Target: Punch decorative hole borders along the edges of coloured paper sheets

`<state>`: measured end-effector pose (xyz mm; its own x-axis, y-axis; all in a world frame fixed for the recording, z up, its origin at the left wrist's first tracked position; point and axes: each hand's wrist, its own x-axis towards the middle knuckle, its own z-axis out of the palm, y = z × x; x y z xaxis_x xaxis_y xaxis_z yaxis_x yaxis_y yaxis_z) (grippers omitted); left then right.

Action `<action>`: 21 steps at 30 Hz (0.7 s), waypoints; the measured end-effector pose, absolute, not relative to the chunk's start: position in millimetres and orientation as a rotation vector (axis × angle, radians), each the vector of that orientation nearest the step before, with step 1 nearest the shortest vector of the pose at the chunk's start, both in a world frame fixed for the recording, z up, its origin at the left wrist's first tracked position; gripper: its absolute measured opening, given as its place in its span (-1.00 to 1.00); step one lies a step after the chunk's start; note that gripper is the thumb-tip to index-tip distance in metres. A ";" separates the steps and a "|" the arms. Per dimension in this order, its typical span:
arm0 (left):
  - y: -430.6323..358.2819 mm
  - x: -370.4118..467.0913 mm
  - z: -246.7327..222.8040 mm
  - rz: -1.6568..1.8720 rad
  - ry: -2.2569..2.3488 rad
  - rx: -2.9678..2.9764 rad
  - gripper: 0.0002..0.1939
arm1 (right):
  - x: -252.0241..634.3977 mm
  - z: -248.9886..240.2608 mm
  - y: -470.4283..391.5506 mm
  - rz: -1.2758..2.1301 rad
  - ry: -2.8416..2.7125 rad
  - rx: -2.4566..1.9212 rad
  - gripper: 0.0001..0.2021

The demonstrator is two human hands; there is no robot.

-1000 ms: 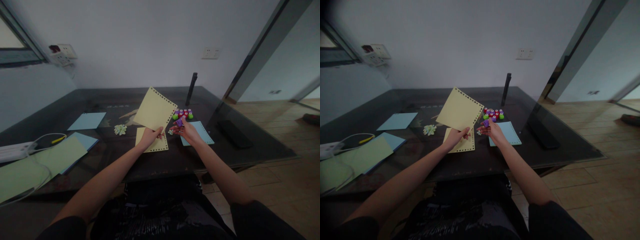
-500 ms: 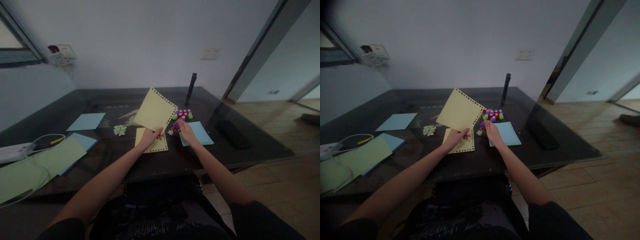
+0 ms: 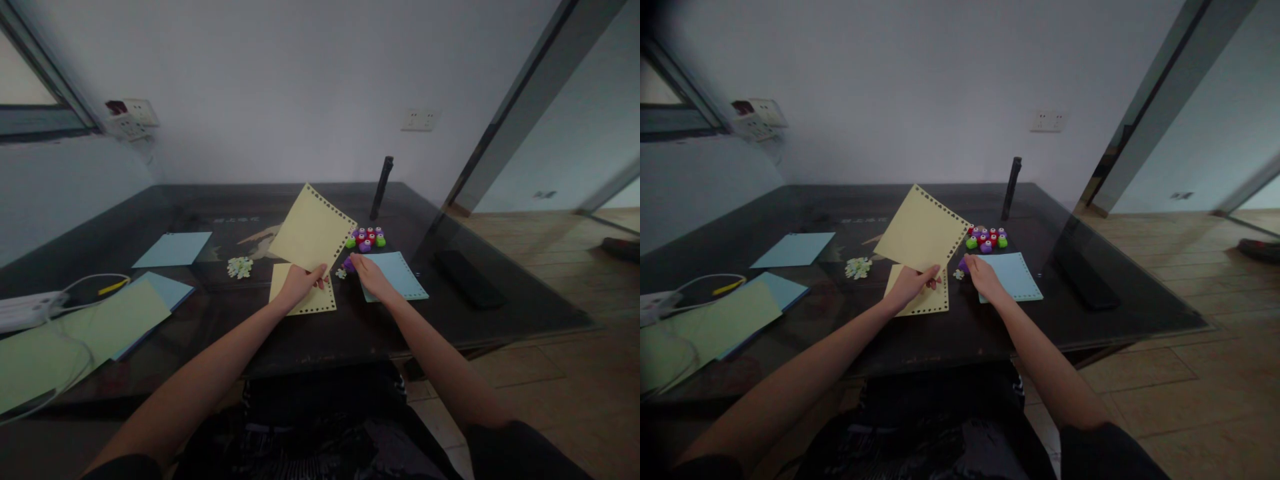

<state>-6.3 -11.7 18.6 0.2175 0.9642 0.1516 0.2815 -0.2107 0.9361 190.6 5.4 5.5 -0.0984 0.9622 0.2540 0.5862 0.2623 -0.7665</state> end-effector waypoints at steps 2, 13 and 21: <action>-12.1 -5.8 19.6 1.039 1.177 1.659 -0.72 | 190.7 7.1 3.8 0.634 -1.761 -1.394 -0.60; -8.1 -6.7 20.7 1.028 1.194 1.613 -0.79 | 187.9 14.5 -1.6 0.726 -1.649 -1.253 -0.77; -1.6 -13.3 16.4 1.079 1.220 1.681 -0.71 | 187.5 21.0 -5.8 1.054 -1.420 -1.129 -0.71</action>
<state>-13.3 -1.6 16.4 0.1786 0.9659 0.1873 0.3042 -0.2353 0.9231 187.5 -5.8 21.0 -0.0677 0.9816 0.1785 0.1133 0.1853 -0.9761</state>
